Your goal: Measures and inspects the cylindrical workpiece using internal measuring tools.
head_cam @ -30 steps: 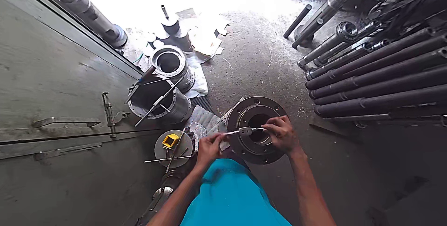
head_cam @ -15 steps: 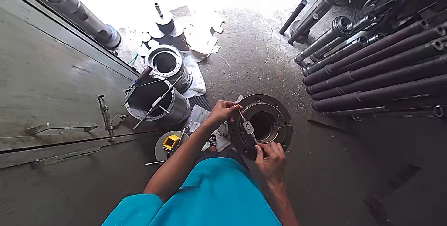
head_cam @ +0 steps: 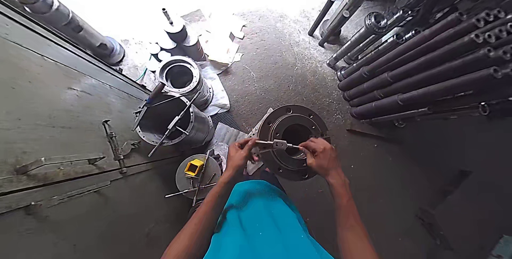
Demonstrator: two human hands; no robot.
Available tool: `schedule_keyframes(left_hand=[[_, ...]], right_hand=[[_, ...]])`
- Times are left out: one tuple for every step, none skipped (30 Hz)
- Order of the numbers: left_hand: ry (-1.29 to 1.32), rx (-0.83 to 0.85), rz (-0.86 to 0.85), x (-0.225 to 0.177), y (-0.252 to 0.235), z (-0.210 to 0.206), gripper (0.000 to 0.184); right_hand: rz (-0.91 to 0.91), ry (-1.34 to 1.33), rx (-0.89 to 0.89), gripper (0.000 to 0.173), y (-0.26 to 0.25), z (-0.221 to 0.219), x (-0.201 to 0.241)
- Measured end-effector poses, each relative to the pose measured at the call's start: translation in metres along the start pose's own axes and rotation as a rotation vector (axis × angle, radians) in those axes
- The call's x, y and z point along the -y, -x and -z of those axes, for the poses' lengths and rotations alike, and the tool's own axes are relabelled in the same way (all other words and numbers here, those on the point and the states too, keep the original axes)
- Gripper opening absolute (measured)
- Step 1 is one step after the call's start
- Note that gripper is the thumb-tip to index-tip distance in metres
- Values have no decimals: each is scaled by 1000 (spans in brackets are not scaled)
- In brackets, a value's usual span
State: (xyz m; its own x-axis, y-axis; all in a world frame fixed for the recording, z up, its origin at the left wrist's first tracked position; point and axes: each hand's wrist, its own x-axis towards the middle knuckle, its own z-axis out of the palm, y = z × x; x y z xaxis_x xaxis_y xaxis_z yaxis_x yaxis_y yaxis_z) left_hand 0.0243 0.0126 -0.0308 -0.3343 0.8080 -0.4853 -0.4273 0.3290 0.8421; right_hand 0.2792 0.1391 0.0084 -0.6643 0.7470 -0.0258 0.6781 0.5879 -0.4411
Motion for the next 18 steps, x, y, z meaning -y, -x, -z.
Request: schedule_keyframes(left_hand=[[-25, -7, -25, -6, -16, -5, 23], [-69, -3, -50, -12, -30, -13, 23], [-126, 16, -79, -17, -42, -23, 24], [-193, 44, -97, -22, -50, -31, 25], [-247, 65, -103, -27, -56, -37, 25], [-299, 89, -97, -32, -59, -39, 24], [-344, 114, -92, -38, -61, -39, 25], [-380, 130, -87, -44, -62, -39, 25], [-406, 133, -72, -49, -62, -40, 24], [-425, 145, -64, -53, -66, -44, 24], [-440, 169, -67, -55, -71, -49, 24], [-442, 200, -71, -54, -78, -55, 24], [-445, 233, -82, -52, -88, -60, 24], [-448, 248, -93, -52, -94, -58, 23], [-453, 258, -102, -53, -95, -52, 22], [-462, 264, -119, -54, -91, -47, 22], [-480, 262, -147, -53, -82, -41, 22], [-515, 240, -187, -47, -76, -33, 23]], right_hand=[[-14, -26, 56, 26, 9, 1, 7], [-20, -62, 70, 31, 18, -2, 15], [-19, -97, 47, 34, 25, -8, 23], [-27, -123, 20, 35, 31, -16, 31], [-40, -127, -5, 34, 36, -22, 39], [-48, -114, -39, 31, 39, -27, 45], [-43, -93, -77, 28, 39, -31, 48], [-34, -75, -108, 26, 40, -34, 52], [-25, -60, -133, 26, 42, -37, 56], [-19, -48, -159, 27, 42, -40, 61], [-21, -34, -186, 28, 42, -43, 66], [-35, -22, -207, 28, 44, -45, 71], [-57, -9, -224, 27, 44, -47, 77], [-71, -9, -232, 26, 43, -49, 81], [-80, -28, -232, 26, 43, -50, 81], [-84, -62, -218, 25, 44, -48, 76], [-81, -94, -199, 23, 46, -45, 67], [-68, -117, -178, 22, 48, -39, 56]])
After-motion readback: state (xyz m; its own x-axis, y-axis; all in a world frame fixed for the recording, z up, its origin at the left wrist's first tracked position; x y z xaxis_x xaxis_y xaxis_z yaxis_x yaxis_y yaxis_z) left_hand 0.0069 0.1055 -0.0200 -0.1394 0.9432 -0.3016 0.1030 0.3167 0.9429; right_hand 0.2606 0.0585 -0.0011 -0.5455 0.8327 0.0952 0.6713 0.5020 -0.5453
